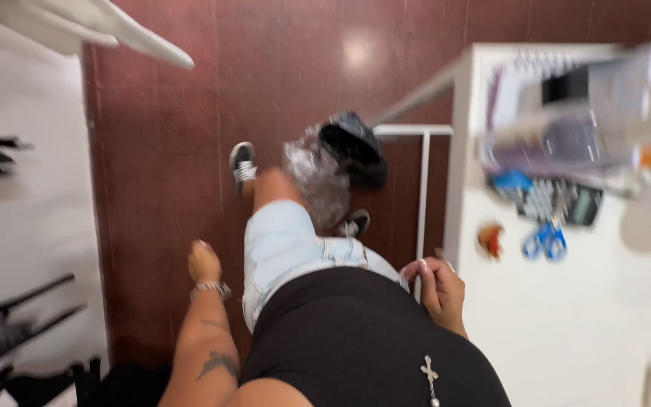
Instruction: The person walks to a table and begins organizing bikini bottoms by trimming loose threads with scissors and folding them into neat stacks.
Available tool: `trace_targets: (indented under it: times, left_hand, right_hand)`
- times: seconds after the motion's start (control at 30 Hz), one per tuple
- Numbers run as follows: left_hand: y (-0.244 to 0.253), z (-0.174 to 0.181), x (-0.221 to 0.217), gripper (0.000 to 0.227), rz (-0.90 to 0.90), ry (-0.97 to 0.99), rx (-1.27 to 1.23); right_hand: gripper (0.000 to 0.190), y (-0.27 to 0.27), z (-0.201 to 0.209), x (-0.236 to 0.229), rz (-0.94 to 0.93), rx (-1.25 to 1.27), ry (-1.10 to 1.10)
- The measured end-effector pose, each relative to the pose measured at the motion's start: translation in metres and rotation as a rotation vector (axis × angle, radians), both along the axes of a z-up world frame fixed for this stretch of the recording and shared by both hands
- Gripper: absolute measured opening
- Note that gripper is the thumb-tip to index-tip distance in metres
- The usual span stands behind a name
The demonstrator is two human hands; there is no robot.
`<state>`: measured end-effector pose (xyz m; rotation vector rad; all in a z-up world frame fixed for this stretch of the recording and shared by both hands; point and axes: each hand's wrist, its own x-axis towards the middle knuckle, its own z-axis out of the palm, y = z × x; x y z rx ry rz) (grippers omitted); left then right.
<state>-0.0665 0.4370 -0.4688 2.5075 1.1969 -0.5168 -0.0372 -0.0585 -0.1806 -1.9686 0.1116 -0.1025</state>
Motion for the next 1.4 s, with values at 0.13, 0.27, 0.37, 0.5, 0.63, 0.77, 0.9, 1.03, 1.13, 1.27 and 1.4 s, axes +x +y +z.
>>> trace_targets:
  times: [0.13, 0.27, 0.37, 0.5, 0.63, 0.77, 0.9, 1.03, 1.13, 1.27, 1.4]
  left_hand:
    - [0.022, -0.007, 0.092, 0.042, -0.084, 0.133, -0.053]
    - [0.075, 0.012, 0.257, 0.079, -0.23, 0.239, -0.14]
    - [0.124, 0.031, 0.38, 0.083, -0.183, 0.272, -0.224]
    - [0.164, 0.051, 0.52, 0.032, -0.193, 0.051, -0.393]
    - [0.174, 0.029, 0.615, 0.03, -0.458, -0.119, -0.388]
    - [0.168, -0.013, 0.636, 0.021, -0.935, -0.05, -0.137]
    - [0.136, -0.015, 0.627, 0.075, -0.741, 0.068, -0.349]
    - [0.118, -0.02, 0.637, 0.065, -0.701, 0.349, -0.355]
    - [0.105, -0.025, 0.657, 0.047, -0.632, 0.561, -0.382]
    - [0.065, -0.018, 0.701, 0.072, -0.682, 0.527, -0.273]
    - [-0.028, 0.013, 0.77, 0.109, -0.65, 0.358, -0.097]
  right_hand:
    - [0.045, 0.053, -0.038, 0.101, 0.034, 0.006, -0.024]
    - [0.029, 0.133, -0.088, 0.235, 0.266, -0.402, 0.451]
    - [0.086, 0.203, -0.079, 0.332, 0.404, -0.501, 0.439]
    - [0.093, 0.224, -0.059, 0.453, -0.181, -0.523, 0.033]
    - [0.118, 0.182, -0.003, 0.51, -0.61, -0.445, -0.089]
    - [0.118, 0.137, -0.003, 0.506, -0.706, -0.573, 0.107]
    - [0.12, 0.118, 0.012, 0.497, -0.72, -0.663, 0.376]
    - [0.128, 0.092, -0.024, 0.49, -0.753, -0.752, 0.296]
    - [0.144, 0.071, -0.035, 0.5, -0.833, -0.689, 0.303]
    - [0.138, 0.035, -0.028, 0.525, -0.871, -0.61, 0.455]
    - [0.124, -0.009, -0.074, 0.544, -0.7, -0.688, -0.008]
